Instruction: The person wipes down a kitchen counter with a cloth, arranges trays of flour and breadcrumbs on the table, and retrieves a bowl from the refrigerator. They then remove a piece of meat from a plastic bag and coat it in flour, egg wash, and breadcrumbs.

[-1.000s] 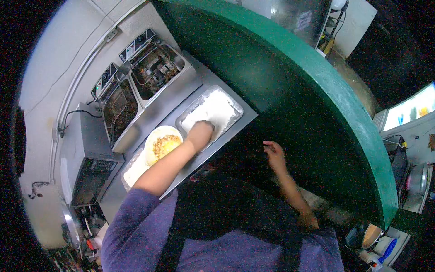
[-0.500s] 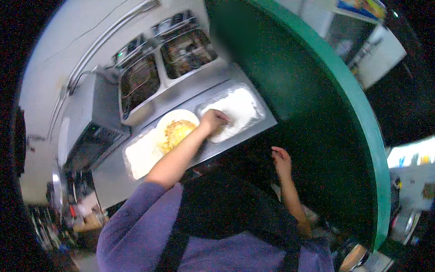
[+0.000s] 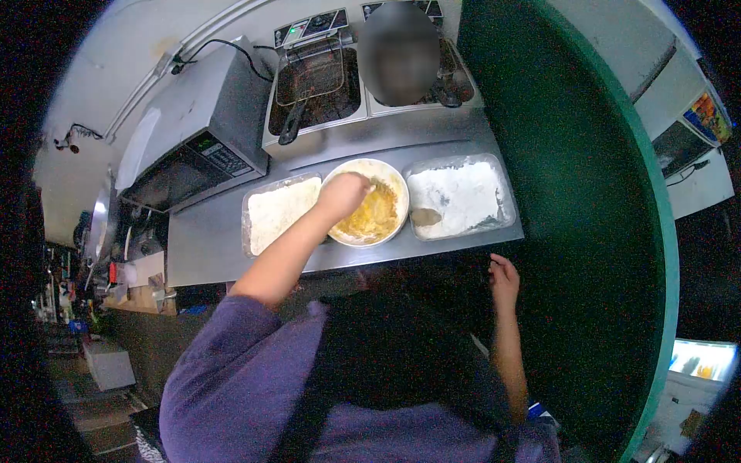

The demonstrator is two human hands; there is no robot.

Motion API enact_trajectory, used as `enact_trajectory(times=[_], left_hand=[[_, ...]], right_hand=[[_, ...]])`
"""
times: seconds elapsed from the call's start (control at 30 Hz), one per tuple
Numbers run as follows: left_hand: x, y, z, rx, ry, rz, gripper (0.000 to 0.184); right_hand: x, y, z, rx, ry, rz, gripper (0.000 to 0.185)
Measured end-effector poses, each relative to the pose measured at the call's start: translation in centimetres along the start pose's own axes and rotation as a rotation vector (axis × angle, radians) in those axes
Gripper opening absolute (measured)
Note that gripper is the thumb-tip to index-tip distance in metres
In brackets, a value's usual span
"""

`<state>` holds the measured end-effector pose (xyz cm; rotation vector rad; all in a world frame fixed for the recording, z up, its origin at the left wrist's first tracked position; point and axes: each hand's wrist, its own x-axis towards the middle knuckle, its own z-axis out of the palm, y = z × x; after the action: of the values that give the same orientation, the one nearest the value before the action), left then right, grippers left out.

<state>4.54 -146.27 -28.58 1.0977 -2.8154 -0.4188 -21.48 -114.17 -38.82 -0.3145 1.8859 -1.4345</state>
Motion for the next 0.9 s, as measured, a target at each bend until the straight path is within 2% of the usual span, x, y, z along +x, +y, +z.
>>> enact_trajectory(times=[0.03, 0.13, 0.27, 0.37, 0.47, 0.57, 0.67, 0.77, 0.9], left_hand=[[0.6, -2.4, 3.7, 0.126, -0.092, 0.111, 0.019], [0.1, -1.0, 4.8, 0.220, -0.249, 0.258, 0.018], [-0.6, -0.8, 5.4, 0.165, -0.267, 0.387, 0.014], [-0.6, -1.9, 5.3, 0.172, -0.318, 0.268, 0.013], [-0.8, -3.0, 5.1, 0.059, -0.132, 0.283, 0.016], [-0.4, -4.0, 7.2, 0.090, -0.259, 0.122, 0.014], [-0.3, -4.3, 7.7, 0.137, -0.179, 0.231, 0.016], [-0.2, -3.4, 7.8, 0.016, -0.072, 0.105, 0.016], [-0.4, -1.7, 6.5, 0.110, -0.172, 0.251, 0.021]], right_hand=[[0.1, -0.2, 0.6, -0.019, -0.022, -0.007, 0.017], [-0.2, -0.6, 2.4, -0.014, -0.065, -0.025, 0.018], [-0.7, -0.4, 3.3, -0.004, -0.104, -0.027, 0.018], [-0.7, 0.5, 3.0, -0.063, -0.090, -0.086, 0.020], [-0.9, 0.8, 2.8, -0.032, -0.073, -0.085, 0.021], [-1.3, 0.4, 2.5, -0.014, -0.061, -0.046, 0.020], [-1.2, 0.4, 2.3, -0.025, -0.049, -0.036, 0.020], [-0.8, 1.2, 2.1, -0.034, -0.058, -0.062, 0.019], [-0.8, 0.8, 2.5, -0.030, -0.047, -0.041, 0.019]])
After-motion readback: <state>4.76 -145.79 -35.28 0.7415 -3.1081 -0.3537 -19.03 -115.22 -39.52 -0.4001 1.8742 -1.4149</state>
